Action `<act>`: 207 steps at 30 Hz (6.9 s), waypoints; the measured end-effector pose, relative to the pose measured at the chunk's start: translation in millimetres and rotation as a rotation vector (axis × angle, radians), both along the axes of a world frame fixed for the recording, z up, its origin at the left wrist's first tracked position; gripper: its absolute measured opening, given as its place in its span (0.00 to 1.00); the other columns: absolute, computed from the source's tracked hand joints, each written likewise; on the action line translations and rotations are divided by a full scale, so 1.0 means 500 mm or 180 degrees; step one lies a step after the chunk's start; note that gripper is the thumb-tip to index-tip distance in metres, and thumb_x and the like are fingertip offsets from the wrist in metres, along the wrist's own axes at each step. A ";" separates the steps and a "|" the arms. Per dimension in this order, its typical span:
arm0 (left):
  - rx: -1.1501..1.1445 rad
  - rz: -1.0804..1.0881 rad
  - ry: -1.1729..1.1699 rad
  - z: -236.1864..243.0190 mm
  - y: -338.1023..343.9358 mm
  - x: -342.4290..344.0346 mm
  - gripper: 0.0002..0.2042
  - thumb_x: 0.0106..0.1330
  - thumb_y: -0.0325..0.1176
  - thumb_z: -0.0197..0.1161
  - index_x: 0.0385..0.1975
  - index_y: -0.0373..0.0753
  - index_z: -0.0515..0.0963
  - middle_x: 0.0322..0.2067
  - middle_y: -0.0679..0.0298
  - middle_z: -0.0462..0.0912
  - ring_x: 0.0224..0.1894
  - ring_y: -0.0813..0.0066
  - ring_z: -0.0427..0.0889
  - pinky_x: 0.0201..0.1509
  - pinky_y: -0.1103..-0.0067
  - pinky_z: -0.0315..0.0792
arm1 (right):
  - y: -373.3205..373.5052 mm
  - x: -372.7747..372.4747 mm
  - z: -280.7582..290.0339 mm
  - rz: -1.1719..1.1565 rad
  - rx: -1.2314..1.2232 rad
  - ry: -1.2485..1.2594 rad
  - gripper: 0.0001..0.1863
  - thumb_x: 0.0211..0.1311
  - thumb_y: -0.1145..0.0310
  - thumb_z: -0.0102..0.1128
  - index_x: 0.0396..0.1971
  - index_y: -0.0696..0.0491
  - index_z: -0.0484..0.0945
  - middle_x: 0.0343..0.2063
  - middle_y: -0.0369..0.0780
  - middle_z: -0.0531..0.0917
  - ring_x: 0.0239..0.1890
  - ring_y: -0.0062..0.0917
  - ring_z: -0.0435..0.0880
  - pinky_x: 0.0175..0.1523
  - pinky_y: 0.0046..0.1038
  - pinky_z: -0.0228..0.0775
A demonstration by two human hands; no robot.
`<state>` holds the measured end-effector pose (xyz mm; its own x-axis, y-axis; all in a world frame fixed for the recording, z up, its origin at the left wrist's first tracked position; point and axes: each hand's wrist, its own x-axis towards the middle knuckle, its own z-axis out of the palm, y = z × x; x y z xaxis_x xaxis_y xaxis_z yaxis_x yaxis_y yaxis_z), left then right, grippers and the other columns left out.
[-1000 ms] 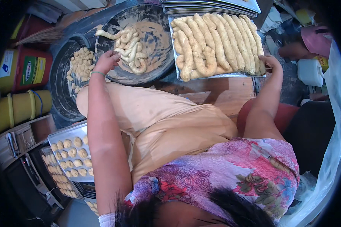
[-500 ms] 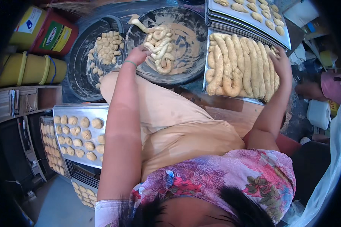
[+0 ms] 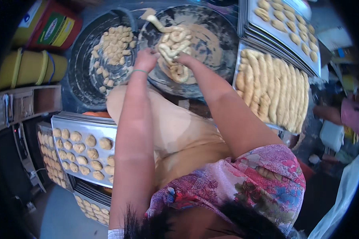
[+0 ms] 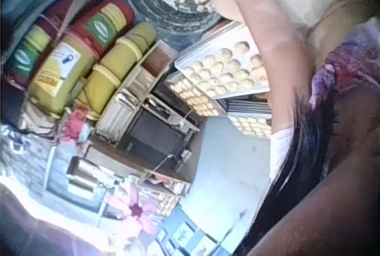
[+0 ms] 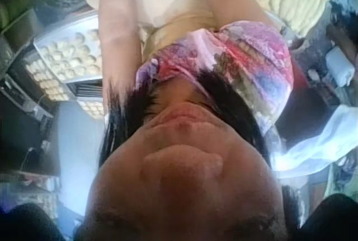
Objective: The person uses their hands to take pieces of dough from a container and braid them into long loaves, placing the finished braided dough onto a metal tray.
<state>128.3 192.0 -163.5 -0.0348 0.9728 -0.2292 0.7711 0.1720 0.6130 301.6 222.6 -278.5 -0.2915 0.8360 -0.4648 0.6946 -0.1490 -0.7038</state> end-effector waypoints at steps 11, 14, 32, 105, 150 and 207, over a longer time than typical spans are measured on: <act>-0.0109 -0.0135 0.0241 -0.029 0.089 0.007 0.15 0.51 0.36 0.52 0.38 0.38 0.74 0.42 0.48 0.72 0.44 0.51 0.73 0.49 0.69 0.66 | 0.033 -0.056 -0.198 0.0381 0.1601 -0.1827 0.35 0.44 0.64 0.54 0.57 0.49 0.56 0.56 0.41 0.60 0.60 0.33 0.54 0.60 0.45 0.43; -0.0056 -0.0089 0.0121 -0.038 0.111 0.003 0.15 0.51 0.37 0.56 0.36 0.36 0.75 0.39 0.45 0.74 0.43 0.50 0.72 0.49 0.70 0.66 | 0.067 -0.070 -0.188 0.0211 0.1156 -0.1344 0.36 0.42 0.62 0.54 0.57 0.48 0.58 0.51 0.40 0.64 0.55 0.33 0.60 0.58 0.44 0.47; -0.0678 -0.0431 0.0219 -0.020 0.118 0.047 0.17 0.50 0.36 0.54 0.39 0.35 0.74 0.41 0.49 0.75 0.45 0.55 0.73 0.49 0.69 0.66 | 0.045 -0.026 -0.117 0.0438 -0.0103 -0.2087 0.23 0.43 0.51 0.56 0.40 0.48 0.74 0.42 0.39 0.76 0.49 0.31 0.71 0.56 0.46 0.50; -0.0212 -0.0116 -0.0365 0.019 0.078 0.031 0.32 0.49 0.51 0.60 0.52 0.38 0.66 0.54 0.53 0.63 0.53 0.59 0.68 0.56 0.71 0.61 | -0.256 -0.237 0.600 0.3511 0.0941 0.5152 0.25 0.48 0.47 0.58 0.13 0.57 0.70 0.15 0.42 0.71 0.21 0.37 0.72 0.25 0.32 0.63; -0.0422 0.0193 -0.0426 -0.008 0.121 0.000 0.24 0.50 0.47 0.60 0.43 0.39 0.73 0.46 0.55 0.71 0.48 0.59 0.72 0.51 0.70 0.65 | 0.167 0.258 -0.176 -0.3217 0.0896 0.0842 0.17 0.46 0.69 0.59 0.35 0.61 0.69 0.30 0.41 0.75 0.30 0.28 0.77 0.33 0.26 0.68; 0.0623 0.0828 -0.1015 0.012 0.111 -0.023 0.13 0.52 0.35 0.59 0.34 0.33 0.76 0.30 0.54 0.80 0.34 0.63 0.79 0.40 0.75 0.70 | -0.087 0.125 -0.338 0.1288 -0.1144 -0.1571 0.14 0.52 0.73 0.46 0.40 0.59 0.71 0.34 0.46 0.77 0.32 0.33 0.76 0.38 0.32 0.68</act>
